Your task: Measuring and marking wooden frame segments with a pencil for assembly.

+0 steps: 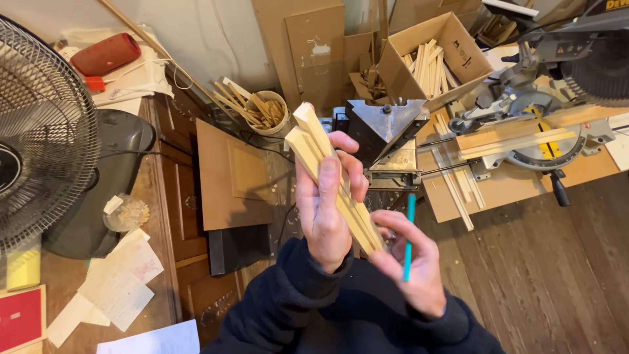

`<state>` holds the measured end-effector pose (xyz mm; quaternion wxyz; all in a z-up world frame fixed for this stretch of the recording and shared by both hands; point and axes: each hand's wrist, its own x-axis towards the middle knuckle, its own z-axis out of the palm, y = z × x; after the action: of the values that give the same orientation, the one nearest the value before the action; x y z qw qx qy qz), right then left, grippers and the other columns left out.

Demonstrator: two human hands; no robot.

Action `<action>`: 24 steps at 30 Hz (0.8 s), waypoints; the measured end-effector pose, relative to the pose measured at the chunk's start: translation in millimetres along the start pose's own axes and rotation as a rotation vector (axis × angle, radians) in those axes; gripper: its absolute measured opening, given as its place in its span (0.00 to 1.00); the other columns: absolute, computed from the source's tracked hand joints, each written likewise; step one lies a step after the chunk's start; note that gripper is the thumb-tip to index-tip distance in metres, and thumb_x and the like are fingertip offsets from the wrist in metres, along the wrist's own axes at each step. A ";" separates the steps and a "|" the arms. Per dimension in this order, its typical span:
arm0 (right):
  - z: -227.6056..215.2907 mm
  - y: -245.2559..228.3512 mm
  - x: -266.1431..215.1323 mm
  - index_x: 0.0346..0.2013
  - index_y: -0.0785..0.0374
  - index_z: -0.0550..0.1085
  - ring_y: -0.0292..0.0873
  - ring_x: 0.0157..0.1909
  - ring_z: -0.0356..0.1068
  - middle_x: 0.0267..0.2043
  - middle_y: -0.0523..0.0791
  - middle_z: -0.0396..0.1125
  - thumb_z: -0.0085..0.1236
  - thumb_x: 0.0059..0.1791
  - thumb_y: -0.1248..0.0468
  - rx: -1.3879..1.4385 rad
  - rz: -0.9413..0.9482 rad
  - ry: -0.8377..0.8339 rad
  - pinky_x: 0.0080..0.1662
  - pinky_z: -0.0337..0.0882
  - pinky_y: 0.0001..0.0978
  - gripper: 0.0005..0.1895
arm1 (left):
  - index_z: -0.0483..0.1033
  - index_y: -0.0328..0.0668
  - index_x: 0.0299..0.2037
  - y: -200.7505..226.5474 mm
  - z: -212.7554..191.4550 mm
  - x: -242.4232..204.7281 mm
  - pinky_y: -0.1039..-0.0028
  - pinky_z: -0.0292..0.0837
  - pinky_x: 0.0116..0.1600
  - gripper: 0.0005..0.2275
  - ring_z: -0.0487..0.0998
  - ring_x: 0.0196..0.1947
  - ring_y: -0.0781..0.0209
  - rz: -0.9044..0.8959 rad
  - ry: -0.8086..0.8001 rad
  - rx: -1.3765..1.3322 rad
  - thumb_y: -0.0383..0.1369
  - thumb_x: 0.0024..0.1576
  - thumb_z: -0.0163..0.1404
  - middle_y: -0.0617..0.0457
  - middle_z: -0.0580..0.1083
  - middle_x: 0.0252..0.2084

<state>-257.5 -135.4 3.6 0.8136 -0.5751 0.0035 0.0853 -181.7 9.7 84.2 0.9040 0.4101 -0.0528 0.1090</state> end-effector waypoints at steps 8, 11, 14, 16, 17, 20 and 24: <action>20.1 5.0 -12.7 0.55 0.67 0.73 0.48 0.64 0.70 0.63 0.55 0.67 0.70 0.44 0.73 -0.415 -0.456 0.110 0.63 0.71 0.37 0.26 | 0.54 0.43 0.69 -0.1 -0.4 -11.2 0.79 0.63 0.39 0.18 0.63 0.37 0.70 0.009 0.009 -0.055 0.35 0.73 0.42 0.53 0.63 0.48; 18.5 2.4 -14.8 0.53 0.67 0.75 0.49 0.62 0.73 0.61 0.56 0.70 0.71 0.42 0.72 -0.540 -0.518 0.115 0.61 0.73 0.37 0.25 | 0.42 0.49 0.80 14.6 4.7 -3.4 0.74 0.70 0.44 0.32 0.68 0.42 0.66 0.052 -0.029 -0.179 0.38 0.68 0.45 0.50 0.65 0.55; 14.8 1.3 -19.4 0.53 0.67 0.75 0.51 0.62 0.72 0.61 0.57 0.69 0.71 0.42 0.73 -0.488 -0.507 0.077 0.61 0.73 0.39 0.24 | 0.41 0.44 0.80 20.2 -11.7 -4.3 0.69 0.76 0.52 0.32 0.72 0.45 0.62 0.124 -0.112 -0.050 0.40 0.70 0.45 0.45 0.67 0.59; 10.7 1.7 -21.5 0.53 0.67 0.75 0.52 0.63 0.72 0.62 0.58 0.69 0.70 0.43 0.73 -0.433 -0.489 0.052 0.62 0.73 0.40 0.24 | 0.44 0.41 0.79 24.7 -27.5 -3.2 0.68 0.77 0.57 0.29 0.73 0.45 0.61 0.138 -0.167 0.098 0.40 0.74 0.45 0.43 0.67 0.61; 8.7 2.6 -23.0 0.54 0.67 0.75 0.53 0.64 0.71 0.62 0.58 0.69 0.69 0.43 0.73 -0.418 -0.488 0.050 0.62 0.72 0.40 0.24 | 0.47 0.41 0.77 28.8 -35.2 -1.1 0.67 0.78 0.57 0.28 0.73 0.46 0.60 0.131 -0.238 0.181 0.38 0.73 0.47 0.41 0.68 0.60; 5.4 4.5 -26.2 0.54 0.67 0.75 0.54 0.64 0.71 0.62 0.59 0.68 0.69 0.43 0.73 -0.405 -0.502 0.034 0.63 0.72 0.41 0.25 | 0.51 0.42 0.74 40.5 -49.0 6.2 0.67 0.78 0.57 0.26 0.76 0.47 0.59 0.142 -0.364 0.300 0.36 0.72 0.51 0.39 0.69 0.59; 4.6 3.6 -29.0 0.54 0.67 0.75 0.55 0.64 0.72 0.62 0.60 0.69 0.70 0.43 0.72 -0.408 -0.500 0.008 0.62 0.73 0.42 0.25 | 0.55 0.45 0.70 51.5 -54.9 9.0 0.66 0.80 0.57 0.22 0.77 0.47 0.57 0.163 -0.469 0.354 0.34 0.71 0.53 0.38 0.69 0.60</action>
<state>-286.9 -133.8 4.8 0.6774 -0.7096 -0.1520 -0.1204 -185.0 85.4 87.3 0.7698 0.5697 -0.2731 0.0908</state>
